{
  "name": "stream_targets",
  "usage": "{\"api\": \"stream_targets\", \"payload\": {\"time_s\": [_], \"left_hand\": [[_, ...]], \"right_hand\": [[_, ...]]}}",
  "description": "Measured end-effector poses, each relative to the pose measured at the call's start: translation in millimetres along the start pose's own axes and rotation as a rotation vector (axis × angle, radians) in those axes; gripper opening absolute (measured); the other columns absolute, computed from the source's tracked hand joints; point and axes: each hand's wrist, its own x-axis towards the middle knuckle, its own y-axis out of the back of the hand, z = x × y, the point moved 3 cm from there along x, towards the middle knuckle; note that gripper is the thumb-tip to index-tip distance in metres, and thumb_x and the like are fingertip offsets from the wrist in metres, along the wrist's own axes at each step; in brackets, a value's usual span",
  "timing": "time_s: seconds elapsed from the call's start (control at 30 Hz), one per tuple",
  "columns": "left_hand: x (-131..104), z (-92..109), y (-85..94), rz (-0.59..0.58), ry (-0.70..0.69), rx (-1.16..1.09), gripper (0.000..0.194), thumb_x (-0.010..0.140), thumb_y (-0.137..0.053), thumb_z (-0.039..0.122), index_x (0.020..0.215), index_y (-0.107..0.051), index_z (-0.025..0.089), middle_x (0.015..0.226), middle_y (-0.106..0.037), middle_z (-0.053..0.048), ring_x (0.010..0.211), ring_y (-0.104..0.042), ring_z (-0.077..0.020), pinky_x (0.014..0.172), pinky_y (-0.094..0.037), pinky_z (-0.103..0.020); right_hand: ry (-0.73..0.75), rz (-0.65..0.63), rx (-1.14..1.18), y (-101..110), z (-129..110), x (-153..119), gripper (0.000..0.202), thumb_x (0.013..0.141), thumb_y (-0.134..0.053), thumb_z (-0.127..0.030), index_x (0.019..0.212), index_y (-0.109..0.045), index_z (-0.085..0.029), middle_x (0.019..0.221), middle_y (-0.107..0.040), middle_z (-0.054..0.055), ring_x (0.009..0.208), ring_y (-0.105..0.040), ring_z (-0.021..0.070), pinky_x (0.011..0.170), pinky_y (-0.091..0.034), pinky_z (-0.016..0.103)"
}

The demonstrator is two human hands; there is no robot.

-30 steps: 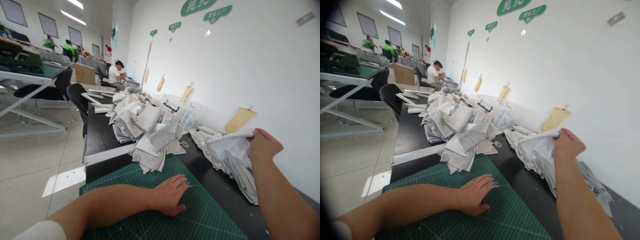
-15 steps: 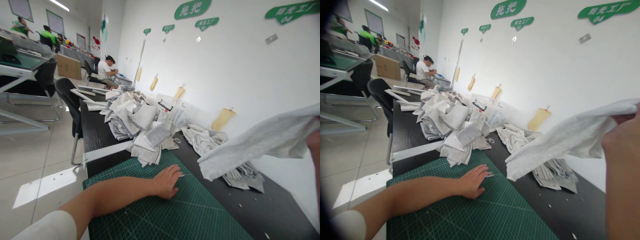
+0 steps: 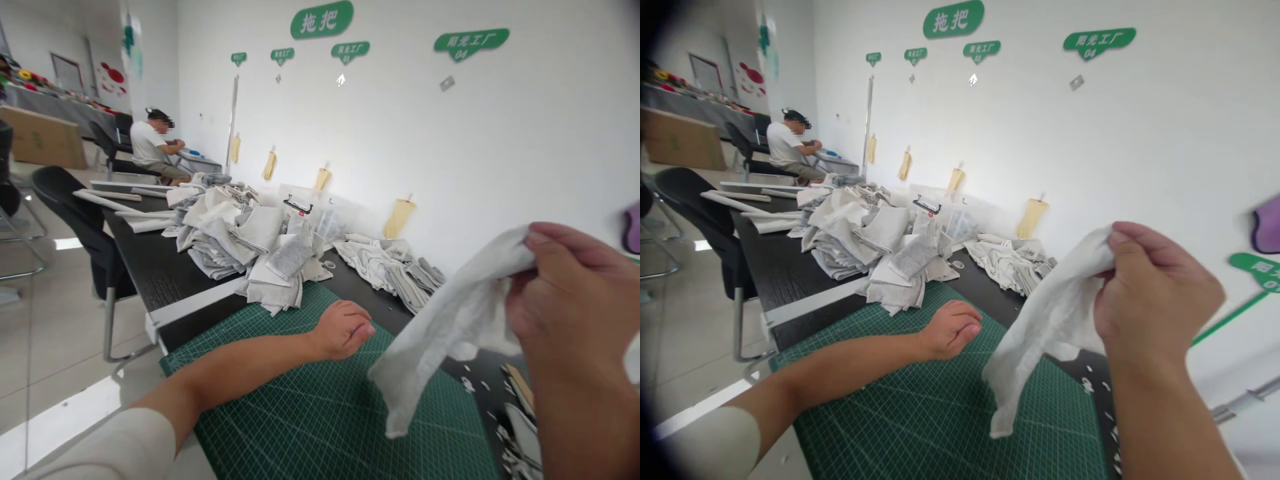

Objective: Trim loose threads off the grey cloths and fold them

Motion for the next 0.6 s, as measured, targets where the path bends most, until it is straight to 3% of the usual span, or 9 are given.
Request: {"api": "stream_targets", "payload": {"time_s": [0.07, 0.13, 0.2, 0.27, 0.33, 0.4, 0.5, 0.6], "left_hand": [[15.4, 24.1, 6.1, 0.050, -0.011, -0.087, 0.029, 0.090, -0.044, 0.036, 0.087, -0.066, 0.017, 0.094, -0.067, -0.007, 0.090, -0.060, -0.0155, 0.086, -0.046, -0.031], [27.8, 45.0, 11.5, 0.097, 0.025, -0.128, 0.034, 0.086, -0.050, 0.044, 0.103, -0.062, 0.017, 0.102, -0.066, -0.008, 0.099, -0.058, -0.0182, 0.089, -0.046, -0.033], [36.7, 60.7, 15.7, 0.137, 0.094, -0.118, 0.052, 0.078, -0.059, 0.049, 0.119, -0.053, 0.016, 0.113, -0.062, -0.010, 0.106, -0.055, -0.0221, 0.091, -0.045, -0.036], [42.9, 71.7, 16.6, 0.103, 0.139, -0.114, 0.045, 0.080, -0.058, 0.042, 0.117, -0.053, 0.018, 0.110, -0.063, -0.008, 0.102, -0.057, -0.0217, 0.087, -0.046, -0.035], [46.5, 78.0, 16.1, 0.040, 0.163, -0.140, 0.027, 0.084, -0.050, 0.029, 0.108, -0.057, 0.019, 0.100, -0.065, -0.005, 0.091, -0.059, -0.0182, 0.081, -0.046, -0.032], [47.3, 80.8, 16.9, 0.012, 0.182, -0.175, 0.027, 0.082, -0.047, 0.019, 0.107, -0.057, 0.020, 0.097, -0.066, -0.003, 0.086, -0.060, -0.0165, 0.079, -0.045, -0.030], [45.8, 83.1, 20.6, 0.015, 0.192, -0.232, 0.031, 0.076, -0.047, 0.013, 0.105, -0.056, 0.018, 0.094, -0.064, -0.003, 0.081, -0.058, -0.0157, 0.074, -0.044, -0.028], [44.5, 81.8, 22.8, 0.048, 0.279, -0.356, 0.020, 0.079, -0.044, 0.014, 0.092, -0.058, 0.017, 0.081, -0.061, -0.001, 0.074, -0.054, -0.0132, 0.066, -0.041, -0.025]], "right_hand": [[-0.110, 0.030, 0.006, 6.2, 2.9, -22.6, 0.026, 0.063, -0.076, -0.021, 0.088, -0.074, -0.012, 0.070, -0.064, 0.006, 0.063, -0.059, 0.0134, 0.059, -0.045, 0.032], [-0.219, 0.052, -0.019, 12.9, 10.6, -41.4, 0.024, 0.063, -0.075, -0.021, 0.086, -0.074, -0.013, 0.070, -0.064, 0.005, 0.059, -0.056, 0.0117, 0.055, -0.044, 0.029], [-0.303, 0.031, -0.052, 18.9, 17.7, -57.8, 0.025, 0.065, -0.074, -0.025, 0.087, -0.074, -0.015, 0.070, -0.065, 0.005, 0.058, -0.055, 0.0111, 0.052, -0.043, 0.026], [-0.371, -0.022, -0.067, 24.0, 21.6, -71.9, 0.026, 0.066, -0.073, -0.030, 0.088, -0.073, -0.017, 0.072, -0.066, 0.004, 0.058, -0.055, 0.0112, 0.049, -0.043, 0.024], [-0.421, -0.063, -0.067, 29.5, 21.7, -84.0, 0.028, 0.065, -0.073, -0.033, 0.089, -0.072, -0.018, 0.073, -0.066, 0.003, 0.058, -0.055, 0.0114, 0.047, -0.041, 0.022], [-0.451, -0.090, -0.070, 35.2, 19.3, -94.5, 0.028, 0.064, -0.074, -0.033, 0.088, -0.072, -0.018, 0.074, -0.066, 0.003, 0.058, -0.055, 0.0112, 0.045, -0.041, 0.022], [-0.456, -0.128, -0.060, 42.0, 15.9, -109.1, 0.030, 0.067, -0.073, -0.037, 0.089, -0.072, -0.016, 0.081, -0.067, 0.006, 0.058, -0.055, 0.0113, 0.047, -0.042, 0.023], [-0.407, -0.203, -0.132, 46.3, 14.5, -123.4, 0.038, 0.076, -0.063, -0.045, 0.099, -0.069, -0.016, 0.090, -0.068, 0.009, 0.065, -0.059, 0.0148, 0.050, -0.045, 0.026]]}}
